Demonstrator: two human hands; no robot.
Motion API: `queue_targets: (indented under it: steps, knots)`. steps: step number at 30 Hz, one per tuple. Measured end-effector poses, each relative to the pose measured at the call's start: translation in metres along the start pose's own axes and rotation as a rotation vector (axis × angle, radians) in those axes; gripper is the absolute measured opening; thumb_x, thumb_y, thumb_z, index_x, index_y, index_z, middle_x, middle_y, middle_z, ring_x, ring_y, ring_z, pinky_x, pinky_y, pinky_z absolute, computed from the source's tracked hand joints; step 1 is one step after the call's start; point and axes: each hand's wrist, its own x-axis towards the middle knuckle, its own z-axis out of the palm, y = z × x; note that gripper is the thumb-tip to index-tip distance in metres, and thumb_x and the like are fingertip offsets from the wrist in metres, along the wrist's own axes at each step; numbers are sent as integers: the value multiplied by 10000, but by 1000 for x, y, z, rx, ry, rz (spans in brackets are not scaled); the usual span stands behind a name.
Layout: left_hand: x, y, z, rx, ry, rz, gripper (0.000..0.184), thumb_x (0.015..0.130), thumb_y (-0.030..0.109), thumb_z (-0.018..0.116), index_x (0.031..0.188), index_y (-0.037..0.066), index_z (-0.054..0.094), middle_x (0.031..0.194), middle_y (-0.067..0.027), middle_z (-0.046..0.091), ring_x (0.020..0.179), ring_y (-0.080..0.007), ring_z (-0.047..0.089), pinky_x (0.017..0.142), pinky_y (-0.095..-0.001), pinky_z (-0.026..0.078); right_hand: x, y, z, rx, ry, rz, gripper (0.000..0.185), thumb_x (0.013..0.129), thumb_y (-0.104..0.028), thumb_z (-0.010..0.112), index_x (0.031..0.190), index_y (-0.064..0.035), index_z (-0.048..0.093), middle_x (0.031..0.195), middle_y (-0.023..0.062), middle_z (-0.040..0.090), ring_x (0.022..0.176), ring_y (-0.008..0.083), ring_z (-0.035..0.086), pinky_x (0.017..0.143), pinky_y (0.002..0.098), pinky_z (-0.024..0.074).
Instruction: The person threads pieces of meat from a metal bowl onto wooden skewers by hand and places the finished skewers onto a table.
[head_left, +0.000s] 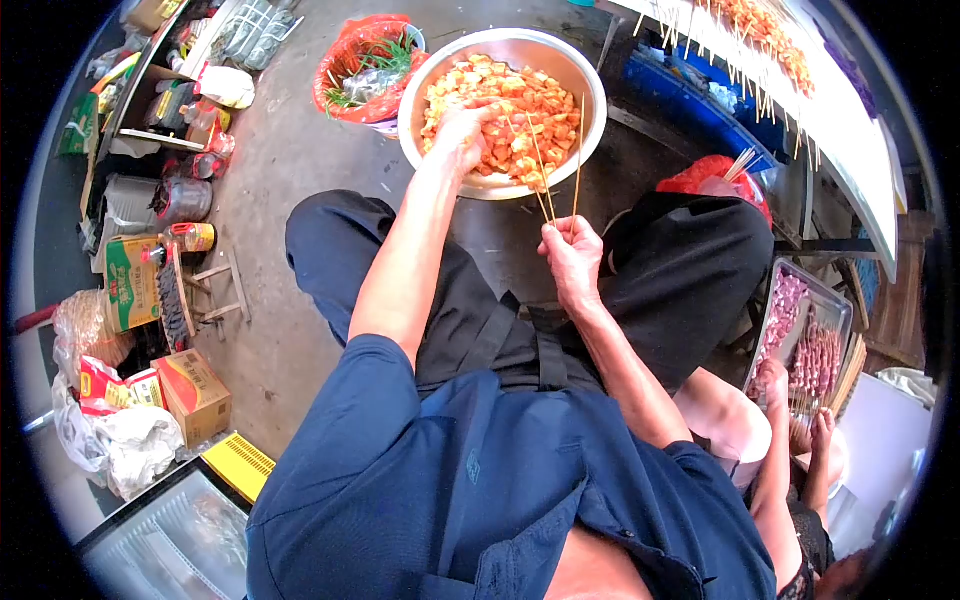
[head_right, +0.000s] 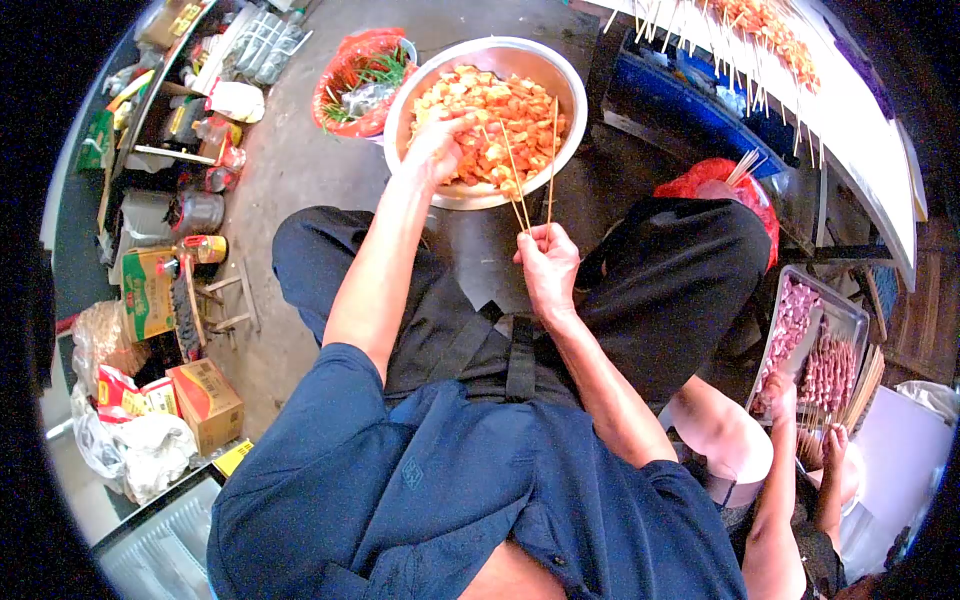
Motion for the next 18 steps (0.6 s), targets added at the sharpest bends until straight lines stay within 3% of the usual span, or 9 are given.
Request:
queue_targets:
  steps: [7, 9, 18]
  knots:
    - [-7, 7, 10, -48, 87, 32, 296, 848, -45, 527, 1139, -38, 474, 1047, -166, 598, 907, -295, 627, 745, -404, 559, 1, -2, -2, -34, -2, -16, 97, 833, -90, 607, 802, -7, 567, 622, 17, 588, 545, 62, 529, 501, 211, 412]
    - [-7, 6, 9, -28, 3, 91, 281, 852, -37, 533, 1128, -42, 484, 1045, -162, 598, 903, -302, 626, 740, -407, 558, 2, -3, -3, -67, -14, -14, 100, 830, -93, 607, 803, -6, 567, 622, 21, 590, 546, 68, 533, 506, 216, 418]
    - [-14, 2, 22, 6, 70, 197, 232, 833, -49, 568, 1062, -44, 533, 991, -149, 612, 847, -277, 643, 710, -391, 564, 4, -3, -5, -43, 4, 19, 109, 828, -98, 609, 801, -3, 562, 618, 26, 589, 543, 71, 533, 501, 222, 416]
